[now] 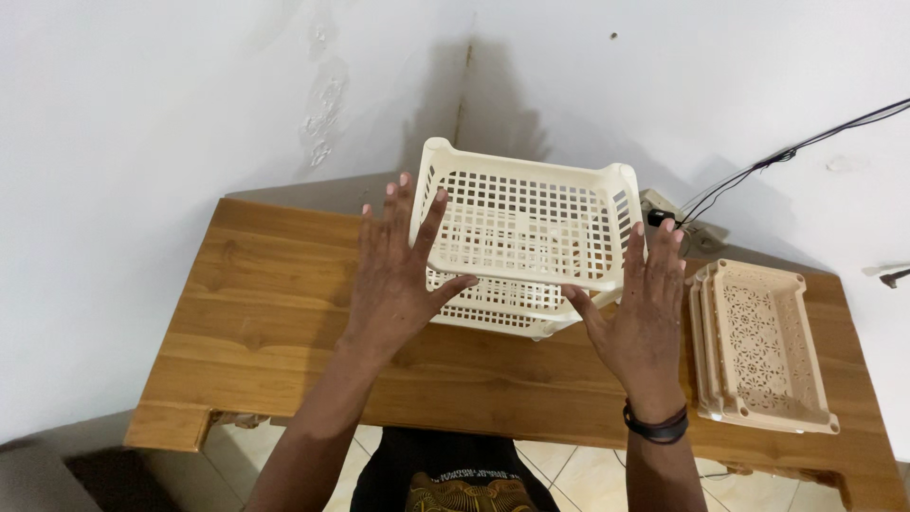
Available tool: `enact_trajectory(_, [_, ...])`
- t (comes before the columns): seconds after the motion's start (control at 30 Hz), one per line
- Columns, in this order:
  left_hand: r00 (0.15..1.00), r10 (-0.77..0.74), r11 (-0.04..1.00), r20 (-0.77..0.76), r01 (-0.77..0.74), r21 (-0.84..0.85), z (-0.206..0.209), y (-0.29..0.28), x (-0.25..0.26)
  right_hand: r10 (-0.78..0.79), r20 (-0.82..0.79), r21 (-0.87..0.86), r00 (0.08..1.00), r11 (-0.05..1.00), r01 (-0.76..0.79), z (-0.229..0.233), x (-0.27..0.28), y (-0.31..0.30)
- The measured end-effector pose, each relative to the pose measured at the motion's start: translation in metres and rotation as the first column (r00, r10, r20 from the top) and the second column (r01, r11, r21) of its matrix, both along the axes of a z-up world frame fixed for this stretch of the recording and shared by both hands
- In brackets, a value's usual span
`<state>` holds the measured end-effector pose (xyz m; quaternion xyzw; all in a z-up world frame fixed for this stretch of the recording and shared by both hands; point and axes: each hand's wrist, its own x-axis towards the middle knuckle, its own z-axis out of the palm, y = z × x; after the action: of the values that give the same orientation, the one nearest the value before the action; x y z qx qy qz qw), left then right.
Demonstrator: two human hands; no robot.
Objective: The person assembles plastic baskets by attaching white plastic feet to the corners of beige trays. They pick up each foot, align it with a corner hole, and press it into place, repeating the process for multiple baskets on a wooden table.
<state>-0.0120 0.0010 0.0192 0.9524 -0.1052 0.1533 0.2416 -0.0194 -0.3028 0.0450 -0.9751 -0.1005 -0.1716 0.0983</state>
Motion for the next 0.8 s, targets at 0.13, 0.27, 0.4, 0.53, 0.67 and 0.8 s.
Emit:
enact_trajectory(0.13, [0.99, 0.033, 0.999, 0.136, -0.037, 0.03, -0.008, 0.002, 0.002, -0.01, 0.092, -0.026, 0.996, 1.0, 0.013, -0.012, -0.002, -0.001])
enact_trajectory(0.27, [0.992, 0.087, 0.995, 0.087, -0.083, -0.05, -0.011, 0.002, -0.004, -0.028, 0.057, 0.085, 0.998, 0.996, 0.023, -0.017, -0.007, 0.003])
enact_trajectory(0.4, [0.994, 0.077, 0.982, 0.079, -0.062, -0.177, -0.009, -0.001, -0.014, 0.002, 0.077, 0.194, 0.997, 0.981, -0.017, -0.017, -0.014, 0.012])
enact_trajectory(0.53, [0.982, 0.077, 0.978, 0.174, -0.041, -0.203, -0.002, -0.002, -0.015, -0.022, 0.023, 0.243, 0.999, 0.97, 0.016, -0.013, -0.014, 0.017])
enact_trajectory(0.67, [0.979, 0.116, 0.983, 0.168, -0.089, -0.16, 0.002, 0.003, -0.02, 0.071, 0.097, 0.224, 0.993, 0.97, -0.091, -0.013, -0.015, 0.02])
enact_trajectory(0.8, [0.977, 0.185, 0.974, 0.109, -0.168, -0.149, 0.002, 0.011, -0.026, 0.073, -0.044, 0.296, 0.996, 0.953, -0.057, -0.016, -0.01, 0.026])
